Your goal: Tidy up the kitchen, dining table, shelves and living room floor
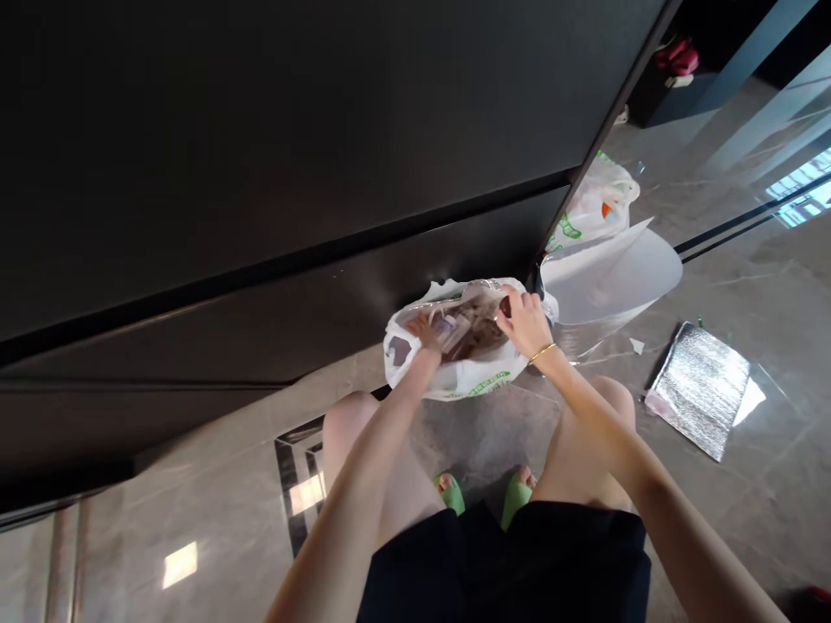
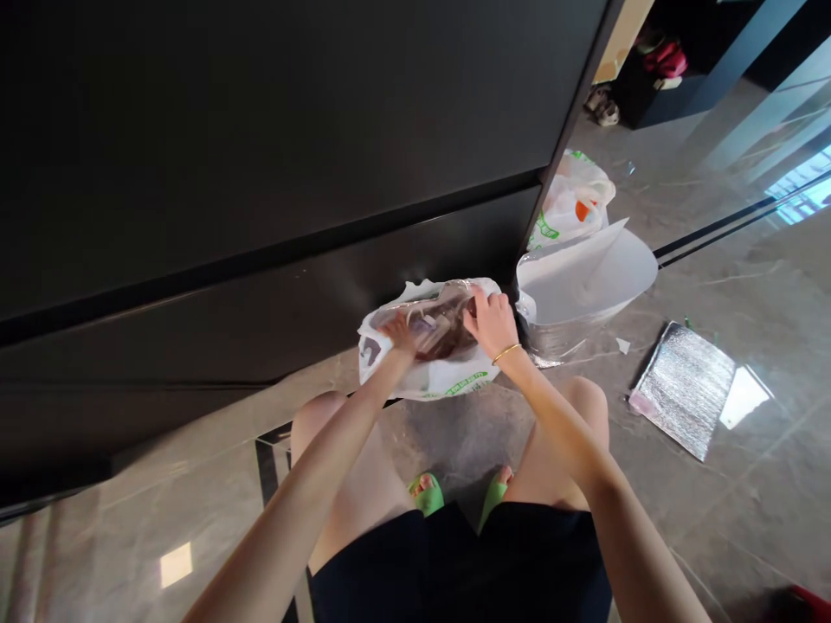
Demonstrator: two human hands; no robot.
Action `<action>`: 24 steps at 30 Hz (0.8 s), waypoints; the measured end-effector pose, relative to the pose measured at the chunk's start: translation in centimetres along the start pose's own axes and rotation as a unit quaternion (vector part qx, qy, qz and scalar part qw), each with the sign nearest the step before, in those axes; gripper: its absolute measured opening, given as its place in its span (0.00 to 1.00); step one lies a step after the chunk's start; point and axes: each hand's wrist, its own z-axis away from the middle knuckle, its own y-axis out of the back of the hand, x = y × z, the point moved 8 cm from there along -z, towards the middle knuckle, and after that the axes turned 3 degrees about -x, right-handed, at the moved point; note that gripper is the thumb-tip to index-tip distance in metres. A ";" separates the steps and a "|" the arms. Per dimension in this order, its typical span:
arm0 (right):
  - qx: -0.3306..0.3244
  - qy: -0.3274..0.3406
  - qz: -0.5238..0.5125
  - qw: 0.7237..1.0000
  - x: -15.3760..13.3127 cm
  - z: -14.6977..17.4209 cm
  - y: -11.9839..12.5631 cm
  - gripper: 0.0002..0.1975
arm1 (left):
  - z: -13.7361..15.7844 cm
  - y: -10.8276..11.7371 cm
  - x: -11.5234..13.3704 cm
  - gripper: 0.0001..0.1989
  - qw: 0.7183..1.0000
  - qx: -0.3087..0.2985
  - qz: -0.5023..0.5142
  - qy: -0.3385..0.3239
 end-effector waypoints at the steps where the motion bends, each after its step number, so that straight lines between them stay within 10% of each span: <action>1: -0.026 0.019 0.005 0.999 -0.9 -0.1 -0.6 0.24 | 0.4 0.9 0.0 0.53 1.000 0.031 0.001 0.004; 9: -0.098 0.128 -0.002 0.987 -4.2 -0.9 -0.6 0.20 | 5.0 4.0 6.5 0.51 0.940 0.117 0.091 -0.307; 24: -0.206 0.079 0.081 0.972 -4.4 -0.5 1.8 0.21 | 5.1 1.5 8.8 0.36 0.950 0.127 0.087 -0.271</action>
